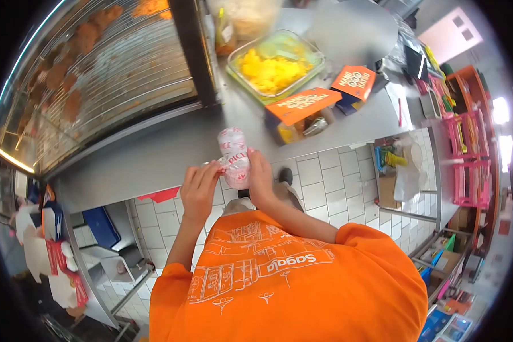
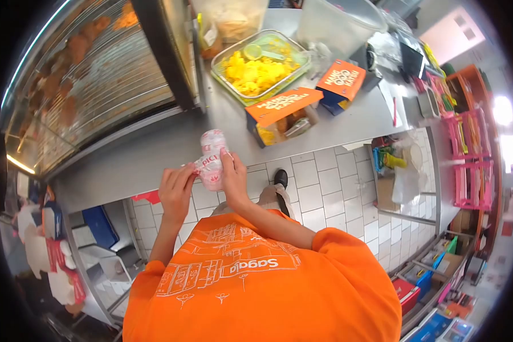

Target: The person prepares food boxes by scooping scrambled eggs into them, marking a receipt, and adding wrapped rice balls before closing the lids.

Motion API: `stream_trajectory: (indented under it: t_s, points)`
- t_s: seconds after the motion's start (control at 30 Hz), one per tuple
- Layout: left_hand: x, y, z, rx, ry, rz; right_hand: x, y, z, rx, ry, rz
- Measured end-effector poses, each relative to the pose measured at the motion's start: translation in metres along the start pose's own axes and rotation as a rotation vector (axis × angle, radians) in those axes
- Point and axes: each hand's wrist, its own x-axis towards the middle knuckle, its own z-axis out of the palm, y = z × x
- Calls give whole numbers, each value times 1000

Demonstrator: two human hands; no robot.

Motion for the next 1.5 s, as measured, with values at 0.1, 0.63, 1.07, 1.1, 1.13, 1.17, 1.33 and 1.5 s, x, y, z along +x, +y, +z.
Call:
stream_trajectory:
  t_s: [0.1,0.63,1.07,1.1,1.13,1.17,1.33,1.5]
  points:
    - [0,29,41,-260,-12,-164,-4,-17,-26,119,92,-2]
    - [102,141,192,-145,-430,-409,69,-119,-260,195,296,250]
    - [78,164,258,140,-178,-362,151,-191,-204,-675,-456,-116]
    - [73,165,261,71,-237,-364,153,-190,-196,-696,-470,-112]
    - [68,164,263,32,-255,-404,152,-187,-188,-709,-431,-162]
    - [68,162,261,27,-244,-424,154,-185,-181,-718,-393,-213]
    - [62,152,255,25,-88,-137,170,-158,-152,-879,-440,-212]
    - [58,147,255,2,-84,-100,194,-126,-143,-795,-484,-221]
